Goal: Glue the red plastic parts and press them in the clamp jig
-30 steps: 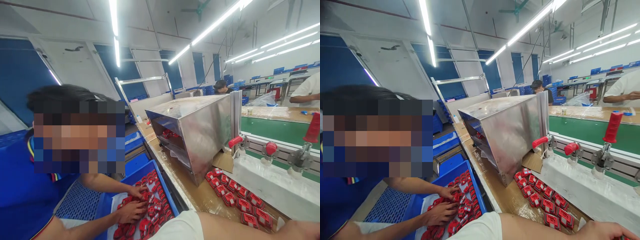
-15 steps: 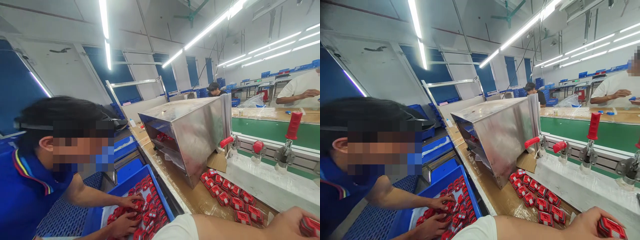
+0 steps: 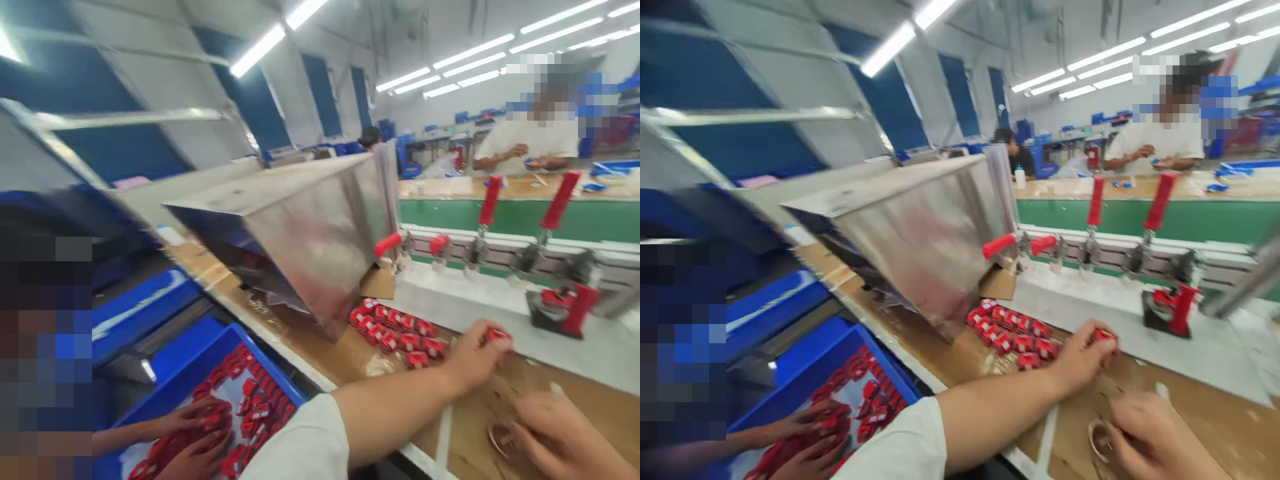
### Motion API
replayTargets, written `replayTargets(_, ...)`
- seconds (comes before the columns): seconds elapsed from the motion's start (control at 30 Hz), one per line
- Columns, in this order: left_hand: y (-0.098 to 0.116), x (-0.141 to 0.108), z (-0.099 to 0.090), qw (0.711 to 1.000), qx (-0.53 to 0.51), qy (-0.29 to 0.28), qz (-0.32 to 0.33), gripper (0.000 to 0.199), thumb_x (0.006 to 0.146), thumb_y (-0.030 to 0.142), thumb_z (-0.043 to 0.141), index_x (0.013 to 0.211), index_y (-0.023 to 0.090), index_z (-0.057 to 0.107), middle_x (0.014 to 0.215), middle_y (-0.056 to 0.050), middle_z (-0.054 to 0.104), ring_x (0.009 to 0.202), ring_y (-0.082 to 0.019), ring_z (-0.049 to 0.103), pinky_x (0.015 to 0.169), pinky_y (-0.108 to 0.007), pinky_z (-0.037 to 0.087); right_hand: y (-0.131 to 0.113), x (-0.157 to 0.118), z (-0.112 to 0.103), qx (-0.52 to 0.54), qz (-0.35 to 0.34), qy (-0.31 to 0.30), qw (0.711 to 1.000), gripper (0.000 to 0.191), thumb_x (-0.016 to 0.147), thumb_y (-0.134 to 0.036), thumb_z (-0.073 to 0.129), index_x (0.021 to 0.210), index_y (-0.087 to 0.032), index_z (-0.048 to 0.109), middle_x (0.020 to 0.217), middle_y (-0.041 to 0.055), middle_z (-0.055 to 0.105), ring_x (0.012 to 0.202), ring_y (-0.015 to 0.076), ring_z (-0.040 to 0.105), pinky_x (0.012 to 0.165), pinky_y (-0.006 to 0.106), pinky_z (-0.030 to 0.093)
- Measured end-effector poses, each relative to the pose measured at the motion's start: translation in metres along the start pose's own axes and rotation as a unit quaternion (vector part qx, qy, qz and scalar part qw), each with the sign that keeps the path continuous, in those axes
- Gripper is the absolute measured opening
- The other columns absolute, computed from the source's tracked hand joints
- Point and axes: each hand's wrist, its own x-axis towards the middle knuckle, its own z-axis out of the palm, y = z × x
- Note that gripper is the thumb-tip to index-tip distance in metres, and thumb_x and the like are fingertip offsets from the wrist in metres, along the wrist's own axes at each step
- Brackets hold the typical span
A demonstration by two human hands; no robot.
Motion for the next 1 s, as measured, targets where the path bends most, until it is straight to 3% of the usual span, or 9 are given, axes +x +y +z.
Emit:
replayTargets(0.1,0.008,0.001,-0.003,0.999,0.015,-0.033,0.035,0.027,0.088,0.042,0.064,0.104,0.020,0.064,0.077,0.002,0.058,0.066,-0.012,0.049,0.068,-0.026,0.044,-0.014,0.006,-0.010,-0.025,-0.008,-0.018,0.999,0.037,0.101,-0.024,0.049,0.064,-0.022,0.039,0.056,-0.0008,0.046,0.052,0.0145,0.045,0.054,0.031,0.032)
replayTargets(0.17,0.010,0.001,-0.006,0.997,0.055,-0.035,0.051,0.029,0.084,0.038,0.071,0.106,0.020,0.062,0.082,0.003,0.060,0.072,-0.012,0.052,0.072,-0.025,0.045,-0.014,0.011,-0.016,-0.002,-0.015,0.022,1.000,0.037,0.100,-0.022,0.044,0.065,-0.022,0.032,0.054,-0.0024,0.039,0.051,0.0138,0.038,0.053,0.032,0.027)
replayTargets(0.27,0.013,-0.001,-0.007,0.991,0.116,-0.045,0.043,0.033,0.079,0.031,0.075,0.107,0.021,0.060,0.082,0.004,0.061,0.074,-0.013,0.054,0.072,-0.024,0.045,-0.009,0.009,-0.024,0.020,0.042,0.151,0.988,0.039,0.101,-0.027,0.043,0.064,-0.023,0.031,0.055,-0.0028,0.032,0.051,0.0140,0.034,0.053,0.031,0.026)
replayTargets(0.37,0.015,-0.004,-0.007,0.980,0.175,-0.088,0.030,0.027,0.081,0.030,0.072,0.103,0.022,0.061,0.078,0.005,0.061,0.071,-0.013,0.055,0.067,-0.023,0.043,-0.002,0.002,-0.028,0.018,0.164,0.310,0.936,0.044,0.102,-0.034,0.047,0.063,-0.023,0.033,0.058,-0.0027,0.030,0.053,0.0141,0.033,0.053,0.030,0.027)
replayTargets(0.43,0.018,-0.006,-0.006,0.968,0.222,-0.112,0.032,0.026,0.081,0.031,0.072,0.103,0.023,0.061,0.078,0.006,0.063,0.072,-0.013,0.056,0.067,-0.023,0.041,0.002,0.002,-0.028,0.017,0.215,0.366,0.905,0.044,0.102,-0.036,0.050,0.063,-0.023,0.033,0.060,-0.0031,0.031,0.055,0.0135,0.032,0.054,0.030,0.027)
replayTargets(0.6,0.023,-0.008,-0.004,0.948,0.296,-0.117,0.027,0.028,0.080,0.033,0.071,0.104,0.024,0.062,0.078,0.007,0.066,0.072,-0.013,0.057,0.065,-0.023,0.039,0.009,0.009,-0.026,0.004,0.236,0.344,0.909,0.042,0.100,-0.034,0.053,0.064,-0.022,0.037,0.061,-0.0045,0.032,0.056,0.0122,0.032,0.054,0.028,0.027)
replayTargets(1.0,0.026,-0.009,-0.003,0.936,0.330,-0.115,0.039,0.027,0.078,0.032,0.071,0.103,0.025,0.063,0.078,0.007,0.065,0.072,-0.014,0.057,0.065,-0.024,0.036,0.011,0.013,-0.027,-0.056,0.218,0.323,0.919,0.039,0.100,-0.029,0.054,0.065,-0.021,0.041,0.059,-0.0055,0.038,0.055,0.0110,0.037,0.054,0.026,0.030)
